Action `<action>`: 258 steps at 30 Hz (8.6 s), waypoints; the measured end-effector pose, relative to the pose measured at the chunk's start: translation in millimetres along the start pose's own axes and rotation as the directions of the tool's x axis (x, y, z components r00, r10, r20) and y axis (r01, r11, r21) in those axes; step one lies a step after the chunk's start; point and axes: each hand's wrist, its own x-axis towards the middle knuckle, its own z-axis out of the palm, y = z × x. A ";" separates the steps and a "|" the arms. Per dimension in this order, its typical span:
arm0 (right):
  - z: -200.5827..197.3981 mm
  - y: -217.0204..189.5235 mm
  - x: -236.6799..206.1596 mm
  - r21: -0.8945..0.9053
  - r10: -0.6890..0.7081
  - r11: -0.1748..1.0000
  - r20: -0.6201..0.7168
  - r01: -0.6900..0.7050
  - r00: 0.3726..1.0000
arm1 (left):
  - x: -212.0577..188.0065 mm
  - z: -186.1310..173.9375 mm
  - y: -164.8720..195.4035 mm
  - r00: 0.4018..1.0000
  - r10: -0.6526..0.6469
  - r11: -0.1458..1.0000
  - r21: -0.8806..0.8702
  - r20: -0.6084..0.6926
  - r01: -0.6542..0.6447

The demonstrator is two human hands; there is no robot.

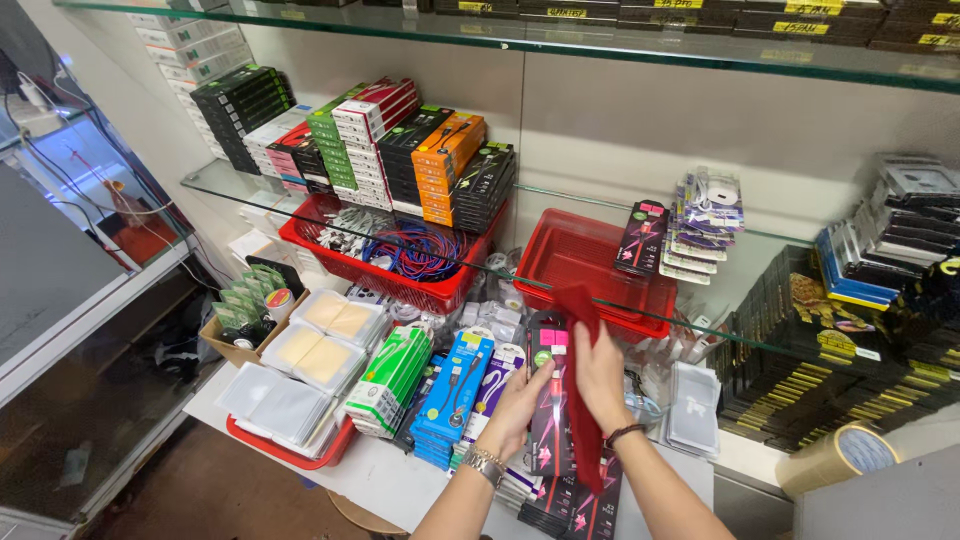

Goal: The person wipes packaged phone accessories with a red cloth and stacks them on a glass display shelf. They move a cardboard box aside, wipe each package, place wiped packages on the shelf, and rearrange stacked boxes and trays on the shelf.

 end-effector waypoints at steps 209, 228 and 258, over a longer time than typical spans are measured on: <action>-94.1 141.5 -69.1 -0.203 0.002 0.979 -0.140 -0.031 0.990 | 207.1 132.6 83.7 0.895 0.440 0.754 0.571 -0.070 -0.325; -80.2 32.6 120.7 -0.085 -0.202 0.979 -0.299 0.185 0.933 | 232.3 118.8 37.0 0.800 0.552 0.420 0.749 0.236 -0.511; -89.3 154.0 -32.9 -0.566 0.314 0.815 0.250 -0.125 0.916 | 109.4 34.9 7.9 0.866 0.484 0.544 0.732 0.127 -0.411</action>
